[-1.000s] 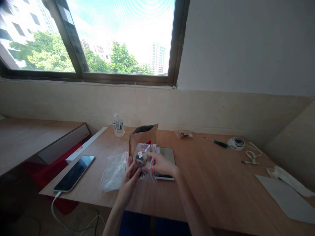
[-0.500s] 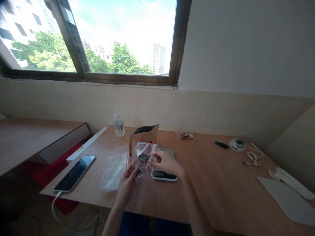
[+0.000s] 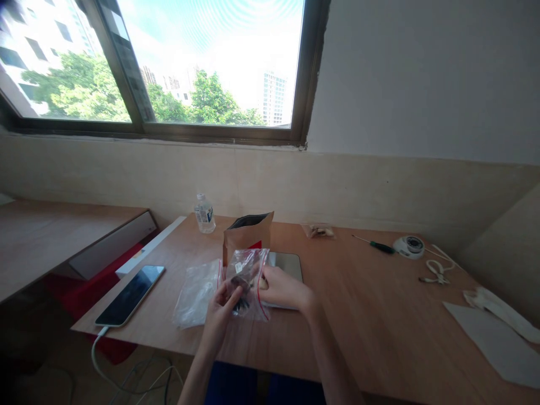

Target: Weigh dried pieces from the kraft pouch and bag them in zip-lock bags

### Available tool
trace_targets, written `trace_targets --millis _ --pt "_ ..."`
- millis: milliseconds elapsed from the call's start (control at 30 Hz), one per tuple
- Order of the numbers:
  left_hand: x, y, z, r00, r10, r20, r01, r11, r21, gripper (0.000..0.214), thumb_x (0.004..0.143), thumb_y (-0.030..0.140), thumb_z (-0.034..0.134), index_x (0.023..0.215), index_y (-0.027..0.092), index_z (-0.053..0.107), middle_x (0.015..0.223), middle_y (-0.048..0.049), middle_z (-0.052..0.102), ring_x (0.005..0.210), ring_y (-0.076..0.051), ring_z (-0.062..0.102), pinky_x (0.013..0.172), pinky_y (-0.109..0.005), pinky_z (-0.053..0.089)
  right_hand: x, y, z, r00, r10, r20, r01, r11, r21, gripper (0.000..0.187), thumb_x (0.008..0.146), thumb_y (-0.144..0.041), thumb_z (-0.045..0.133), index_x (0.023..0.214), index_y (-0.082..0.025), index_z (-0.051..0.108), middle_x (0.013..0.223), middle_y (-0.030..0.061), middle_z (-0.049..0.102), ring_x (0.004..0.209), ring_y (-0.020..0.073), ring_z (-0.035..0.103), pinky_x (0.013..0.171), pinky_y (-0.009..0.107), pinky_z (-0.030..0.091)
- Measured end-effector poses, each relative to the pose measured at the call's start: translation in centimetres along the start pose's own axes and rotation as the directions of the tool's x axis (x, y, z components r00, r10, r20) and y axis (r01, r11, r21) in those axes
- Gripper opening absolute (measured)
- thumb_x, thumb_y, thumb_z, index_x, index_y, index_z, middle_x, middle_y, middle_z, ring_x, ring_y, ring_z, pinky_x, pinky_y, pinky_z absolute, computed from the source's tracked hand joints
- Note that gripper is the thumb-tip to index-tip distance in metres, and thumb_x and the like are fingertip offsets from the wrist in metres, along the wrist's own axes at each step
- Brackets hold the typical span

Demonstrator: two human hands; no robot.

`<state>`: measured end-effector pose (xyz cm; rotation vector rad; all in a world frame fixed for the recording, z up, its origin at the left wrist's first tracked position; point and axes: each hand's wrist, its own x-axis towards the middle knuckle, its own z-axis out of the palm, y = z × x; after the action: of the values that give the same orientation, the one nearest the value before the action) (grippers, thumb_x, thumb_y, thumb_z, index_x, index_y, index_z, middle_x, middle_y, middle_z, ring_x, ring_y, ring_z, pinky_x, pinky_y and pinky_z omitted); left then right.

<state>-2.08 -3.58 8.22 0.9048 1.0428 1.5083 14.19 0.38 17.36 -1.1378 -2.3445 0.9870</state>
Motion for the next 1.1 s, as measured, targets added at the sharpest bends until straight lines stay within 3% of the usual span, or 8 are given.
trace_targets --millis 167,433,600,733,967,1100 --pt "0.0 -0.2 0.0 0.999 0.045 -0.012 -0.044 0.998 0.032 0.025 0.072 0.038 0.068 0.077 0.014 0.067 0.071 -0.0006 0.066 0.067 -0.013 0.060 0.061 -0.020 0.043 -0.5 -0.7 -0.4 1.000 -0.030 0.006 0.030 0.999 0.021 0.025 0.079 -0.023 0.055 0.103 -0.018 0.051 0.092 0.0033 0.062 0.082 0.0181 0.057 0.074 0.026 0.043" --pt "-0.6 0.7 0.3 0.998 0.055 0.005 -0.055 0.986 0.155 0.030 0.076 0.042 0.063 0.081 0.014 0.072 0.077 -0.0034 0.069 0.077 -0.018 0.059 0.069 -0.022 0.043 0.5 -0.6 1.3 0.990 -0.078 -0.115 0.095 0.985 0.147 0.024 0.086 -0.020 0.044 0.109 -0.018 0.052 0.105 0.0071 0.061 0.096 0.0194 0.058 0.086 0.031 0.042" --pt "-0.8 1.2 0.6 0.994 0.087 0.067 -0.099 0.978 0.186 0.030 0.078 0.042 0.061 0.082 0.014 0.072 0.076 -0.0033 0.068 0.076 -0.018 0.060 0.069 -0.022 0.044 0.9 -0.3 1.8 0.987 -0.083 -0.134 0.106 0.979 0.173 0.017 0.084 -0.028 0.054 0.099 -0.019 0.053 0.087 0.0034 0.062 0.090 0.0199 0.058 0.082 0.031 0.044" --pt "-0.8 1.3 0.5 0.991 0.099 0.090 -0.115 0.976 0.188 0.032 0.079 0.043 0.060 0.087 0.015 0.073 0.077 -0.0037 0.070 0.077 -0.019 0.062 0.070 -0.024 0.046 1.1 0.1 1.8 0.988 -0.054 -0.144 0.073 0.989 0.131 0.016 0.087 -0.036 0.050 0.089 -0.020 0.053 0.080 0.0026 0.060 0.086 0.0198 0.057 0.079 0.031 0.044" --pt "-0.7 0.8 0.1 0.987 0.132 -0.094 -0.120 0.985 0.122 0.036 0.079 0.045 0.059 0.100 0.018 0.071 0.101 -0.0069 0.070 0.097 -0.022 0.061 0.086 -0.030 0.046 0.2 -0.2 1.3 0.968 -0.070 -0.240 0.096 0.990 0.099 0.016 0.089 -0.034 0.047 0.093 -0.020 0.053 0.092 0.0034 0.058 0.084 0.0168 0.055 0.075 0.028 0.044" --pt "-0.4 0.6 -0.4 0.964 0.116 -0.238 -0.110 0.993 0.042 0.038 0.079 0.046 0.060 0.102 0.017 0.070 0.095 -0.0057 0.071 0.092 -0.019 0.063 0.082 -0.028 0.046 -0.1 -0.5 0.2 0.948 -0.086 -0.305 0.147 0.972 0.182 0.019 0.088 -0.037 0.050 0.095 -0.021 0.055 0.093 0.0025 0.060 0.084 0.0157 0.058 0.071 0.026 0.045"
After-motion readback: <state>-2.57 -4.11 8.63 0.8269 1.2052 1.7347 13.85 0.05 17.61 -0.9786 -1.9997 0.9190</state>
